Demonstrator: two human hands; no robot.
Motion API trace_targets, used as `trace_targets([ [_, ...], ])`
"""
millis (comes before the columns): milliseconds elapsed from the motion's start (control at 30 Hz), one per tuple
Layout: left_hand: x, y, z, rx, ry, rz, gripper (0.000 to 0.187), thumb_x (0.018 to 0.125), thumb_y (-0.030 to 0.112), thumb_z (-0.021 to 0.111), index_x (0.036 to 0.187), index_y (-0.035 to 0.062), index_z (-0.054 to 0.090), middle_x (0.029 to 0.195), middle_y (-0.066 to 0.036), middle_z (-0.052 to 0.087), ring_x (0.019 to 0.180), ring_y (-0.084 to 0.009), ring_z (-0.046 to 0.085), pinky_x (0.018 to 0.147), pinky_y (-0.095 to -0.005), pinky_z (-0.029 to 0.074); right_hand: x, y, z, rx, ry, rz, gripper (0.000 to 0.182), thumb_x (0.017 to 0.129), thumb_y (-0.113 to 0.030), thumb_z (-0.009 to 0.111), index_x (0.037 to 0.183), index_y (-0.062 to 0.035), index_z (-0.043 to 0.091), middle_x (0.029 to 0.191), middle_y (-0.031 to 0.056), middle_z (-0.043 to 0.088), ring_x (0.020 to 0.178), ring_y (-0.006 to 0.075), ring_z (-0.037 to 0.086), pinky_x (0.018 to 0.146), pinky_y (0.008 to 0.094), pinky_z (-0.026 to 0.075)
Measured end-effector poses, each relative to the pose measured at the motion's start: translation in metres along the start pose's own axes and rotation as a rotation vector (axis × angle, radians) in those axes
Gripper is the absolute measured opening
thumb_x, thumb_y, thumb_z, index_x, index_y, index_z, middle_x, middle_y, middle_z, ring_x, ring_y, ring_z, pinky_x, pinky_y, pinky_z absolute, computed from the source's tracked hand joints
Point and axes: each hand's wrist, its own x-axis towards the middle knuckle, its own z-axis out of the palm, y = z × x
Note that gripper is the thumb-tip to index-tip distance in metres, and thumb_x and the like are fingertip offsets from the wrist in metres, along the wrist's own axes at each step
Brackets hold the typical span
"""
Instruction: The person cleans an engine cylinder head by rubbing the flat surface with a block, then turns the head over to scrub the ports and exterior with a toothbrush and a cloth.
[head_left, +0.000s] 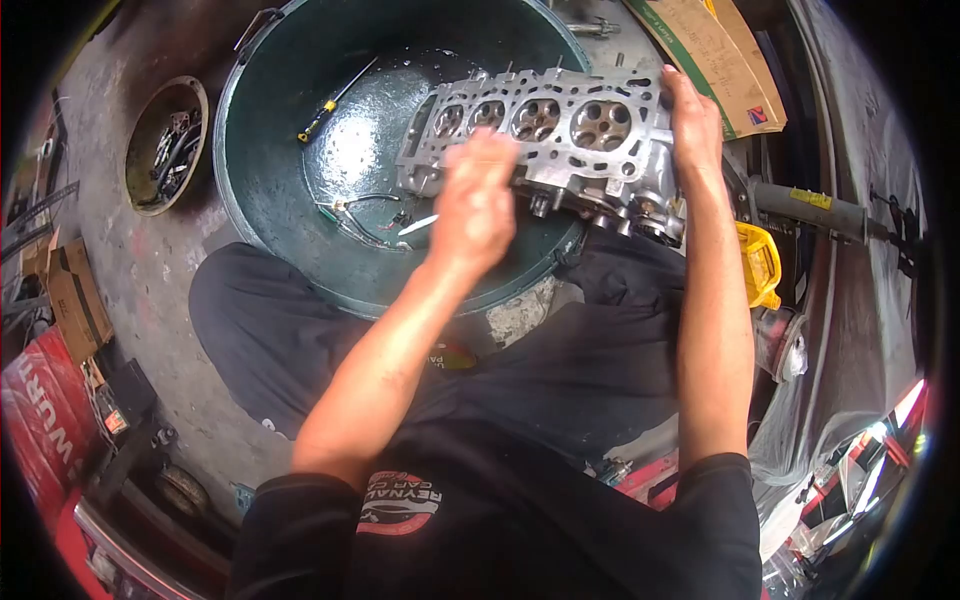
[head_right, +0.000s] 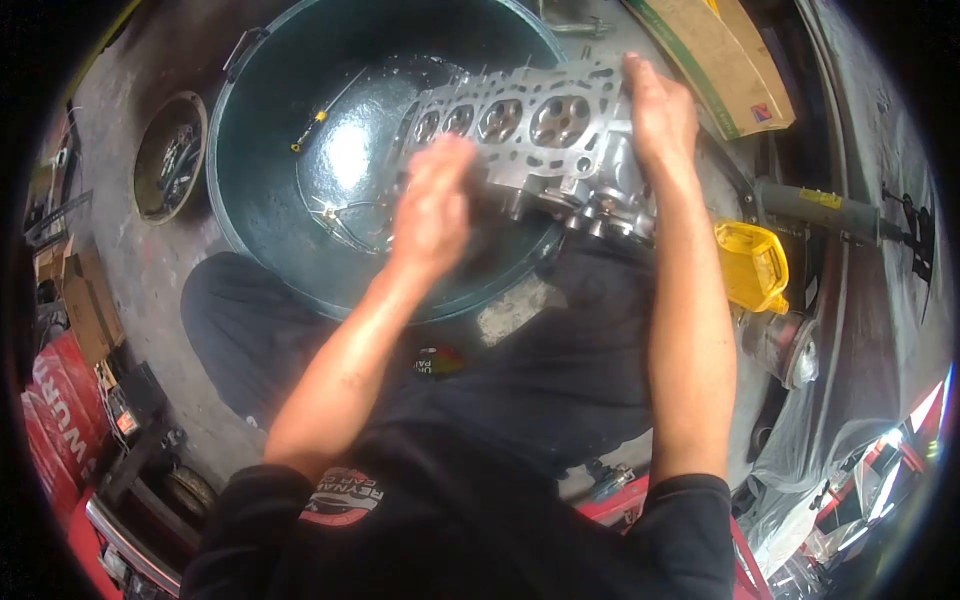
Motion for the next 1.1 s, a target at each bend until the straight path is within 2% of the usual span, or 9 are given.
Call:
trace_targets([
  [133, 0.044, 0.087, 0.022, -0.208, 0.065, 0.232, 0.043, 0.082, -0.005, 0.051, 0.123, -0.0025, 0.062, 0.129, -0.024, 0.061, 0.129, -0.0382, 0.054, 0.113, -0.054, 0.036, 0.003, 0.004, 0.001, 0.035, 0.042, 0.02, 0.069, 0.09, -0.06, 0.053, 0.108, 0.004, 0.072, 0.109, 0.0279, 0.069, 0.107, 0.0377, 0.064, 0.096, 0.043, 0.045],
  [300, -0.008, -0.011, 0.026, 0.002, 0.047, -0.148, 0.042, 0.082, -0.004, 0.049, 0.122, -0.0038, 0.062, 0.128, -0.026, 0.061, 0.129, -0.0413, 0.053, 0.114, -0.0529, 0.035, 0.002, 0.005, 0.003, -0.065, 0.087, -0.056, 0.07, 0.091, -0.061, 0.052, 0.107, 0.0048, 0.072, 0.108, 0.0288, 0.069, 0.107, 0.0395, 0.065, 0.096, 0.0443, 0.045],
  [433, 0.026, 0.087, 0.028, -0.125, 0.11, 0.084, 0.046, 0.081, -0.001, 0.053, 0.127, 0.0003, 0.06, 0.132, -0.023, 0.059, 0.129, -0.0382, 0.053, 0.113, -0.0565, 0.034, 0.0, 0.0, 0.003, 0.009, 0.04, 0.019, 0.071, 0.092, -0.061, 0.05, 0.107, 0.0044, 0.072, 0.109, 0.0281, 0.069, 0.108, 0.0393, 0.064, 0.096, 0.0431, 0.045],
  [633, 0.013, 0.018, 0.008, 0.044, -0.173, -0.14, 0.043, 0.083, 0.0, 0.05, 0.124, -0.0002, 0.062, 0.133, -0.024, 0.059, 0.13, -0.0386, 0.053, 0.114, -0.0588, 0.03, 0.008, 0.002, 0.005, -0.067, 0.061, -0.01, 0.07, 0.091, -0.06, 0.052, 0.105, 0.0056, 0.071, 0.108, 0.0288, 0.069, 0.107, 0.0388, 0.064, 0.096, 0.0426, 0.045],
  [767, 0.029, 0.083, 0.025, -0.159, 0.081, 0.085, 0.04, 0.084, 0.004, 0.052, 0.122, -0.0006, 0.062, 0.131, -0.024, 0.06, 0.129, -0.0402, 0.052, 0.116, -0.0563, 0.03, -0.002, -0.005, 0.0, -0.051, 0.012, 0.05, 0.067, 0.091, -0.057, 0.054, 0.107, 0.0059, 0.07, 0.11, 0.028, 0.068, 0.107, 0.0367, 0.063, 0.097, 0.0412, 0.044],
  [867, 0.014, -0.005, 0.024, 0.042, -0.042, -0.205, 0.039, 0.084, 0.003, 0.049, 0.12, 0.0017, 0.064, 0.126, -0.021, 0.064, 0.125, -0.0366, 0.057, 0.113, -0.054, 0.034, 0.004, 0.0, 0.001, -0.026, 0.01, 0.037, 0.066, 0.091, -0.056, 0.054, 0.109, 0.0055, 0.07, 0.113, 0.0267, 0.068, 0.11, 0.035, 0.062, 0.099, 0.0392, 0.042],
  [900, -0.007, -0.056, 0.045, 0.153, 0.13, -0.234, 0.027, 0.084, 0.004, 0.052, 0.108, 0.003, 0.066, 0.116, -0.018, 0.067, 0.116, -0.0307, 0.061, 0.104, -0.0525, 0.039, 0.004, -0.002, 0.001, -0.032, 0.023, 0.025, 0.066, 0.091, -0.056, 0.054, 0.109, 0.0054, 0.071, 0.112, 0.0268, 0.068, 0.109, 0.0352, 0.062, 0.098, 0.0395, 0.042],
  [967, 0.003, -0.03, 0.027, -0.038, 0.023, -0.306, 0.039, 0.083, 0.0, 0.045, 0.116, 0.0013, 0.066, 0.12, -0.021, 0.066, 0.121, -0.036, 0.058, 0.113, -0.0511, 0.034, 0.003, -0.005, 0.003, -0.047, 0.045, 0.0, 0.066, 0.092, -0.056, 0.053, 0.108, 0.0052, 0.071, 0.11, 0.027, 0.069, 0.107, 0.0357, 0.063, 0.097, 0.0401, 0.043],
  [1100, 0.022, 0.084, 0.024, -0.139, 0.101, 0.044, 0.045, 0.079, -0.004, 0.054, 0.124, -0.0009, 0.063, 0.132, -0.021, 0.061, 0.132, -0.0366, 0.052, 0.114, -0.0592, 0.031, 0.0, 0.0, 0.002, -0.014, 0.076, 0.011, 0.071, 0.093, -0.059, 0.049, 0.102, 0.0079, 0.071, 0.101, 0.0286, 0.07, 0.1, 0.0383, 0.065, 0.094, 0.0431, 0.045],
])
